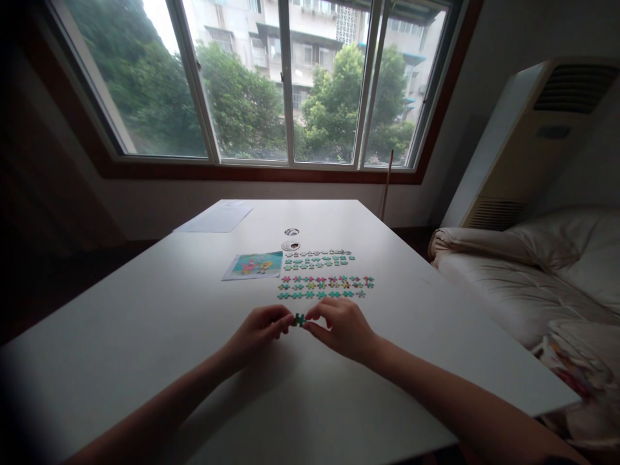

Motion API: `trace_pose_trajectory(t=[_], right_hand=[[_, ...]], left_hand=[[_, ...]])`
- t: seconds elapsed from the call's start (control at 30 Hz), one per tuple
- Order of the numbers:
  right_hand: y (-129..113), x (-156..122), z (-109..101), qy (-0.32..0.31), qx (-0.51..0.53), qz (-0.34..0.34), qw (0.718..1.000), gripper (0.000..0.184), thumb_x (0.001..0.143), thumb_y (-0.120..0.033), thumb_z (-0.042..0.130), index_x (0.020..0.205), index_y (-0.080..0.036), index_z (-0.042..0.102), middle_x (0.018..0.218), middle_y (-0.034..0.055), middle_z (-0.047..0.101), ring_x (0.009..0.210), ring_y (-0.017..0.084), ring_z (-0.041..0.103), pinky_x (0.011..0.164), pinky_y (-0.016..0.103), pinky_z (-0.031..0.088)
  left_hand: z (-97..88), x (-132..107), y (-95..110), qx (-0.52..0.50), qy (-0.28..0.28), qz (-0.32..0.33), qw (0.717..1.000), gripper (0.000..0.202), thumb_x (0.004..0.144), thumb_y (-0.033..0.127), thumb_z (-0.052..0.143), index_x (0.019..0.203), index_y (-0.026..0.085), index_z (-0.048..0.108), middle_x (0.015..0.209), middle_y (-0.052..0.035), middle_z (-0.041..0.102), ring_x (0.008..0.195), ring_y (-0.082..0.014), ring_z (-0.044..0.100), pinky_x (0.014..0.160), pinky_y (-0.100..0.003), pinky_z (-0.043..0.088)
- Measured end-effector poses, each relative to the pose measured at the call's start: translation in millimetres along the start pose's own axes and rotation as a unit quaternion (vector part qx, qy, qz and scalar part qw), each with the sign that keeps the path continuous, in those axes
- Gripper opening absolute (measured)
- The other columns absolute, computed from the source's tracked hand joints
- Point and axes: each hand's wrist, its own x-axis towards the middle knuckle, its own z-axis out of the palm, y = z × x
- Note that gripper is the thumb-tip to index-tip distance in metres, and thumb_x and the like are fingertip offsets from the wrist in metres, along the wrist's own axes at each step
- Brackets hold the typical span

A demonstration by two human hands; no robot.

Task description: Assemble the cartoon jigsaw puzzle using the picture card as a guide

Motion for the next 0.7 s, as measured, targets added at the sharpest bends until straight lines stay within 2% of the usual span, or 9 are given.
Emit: trace_pose_trajectory(t=[0.23, 0.37, 0.57, 0.7], right_hand=[[3, 0, -1, 0.002, -0.013, -0.039, 0.999, 0.012, 0.082, -0.030, 0.058, 0.076, -0.021, 0.064, 0.069, -0.0011, 0.065, 0.051, 0.008, 0.051, 0.059, 0.023, 0.041], [8, 1, -4, 0.010, -0.022, -0.031, 0.999, 0.013, 0.083, -0.029, 0.057, 0.075, -0.022, 0.064, 0.069, -0.0014, 0.066, 0.052, 0.008, 0.052, 0.060, 0.023, 0.041], [33, 6, -25, 0.084, -0.099, -0.031, 0.991, 0.015, 0.085, -0.031, 0.055, 0.079, -0.021, 0.064, 0.073, 0.0017, 0.068, 0.058, 0.011, 0.057, 0.063, 0.025, 0.042], [48, 8, -38, 0.090, -0.140, -0.028, 0.986, 0.016, 0.086, -0.033, 0.055, 0.082, -0.021, 0.065, 0.077, 0.0021, 0.069, 0.061, 0.012, 0.059, 0.065, 0.027, 0.042]], left_hand=[[1.6, 0, -1, 0.041, -0.009, 0.018, 0.999, 0.033, 0.084, 0.040, 0.045, 0.072, 0.014, 0.060, 0.059, -0.0005, 0.056, 0.054, -0.0117, 0.048, 0.051, -0.021, 0.039], [-4.4, -1, -1, 0.107, 0.001, 0.040, 0.993, 0.030, 0.086, 0.036, 0.044, 0.075, 0.015, 0.062, 0.062, -0.0004, 0.058, 0.056, -0.0116, 0.048, 0.052, -0.021, 0.038], [-14.1, -4, -4, 0.240, -0.005, 0.091, 0.966, 0.022, 0.085, 0.026, 0.045, 0.072, 0.017, 0.060, 0.067, -0.0015, 0.056, 0.059, -0.0124, 0.048, 0.057, -0.022, 0.037], [-15.6, -6, -4, 0.318, -0.026, 0.116, 0.941, 0.019, 0.085, 0.020, 0.044, 0.073, 0.018, 0.059, 0.069, -0.0025, 0.058, 0.063, -0.0143, 0.052, 0.060, -0.024, 0.037]])
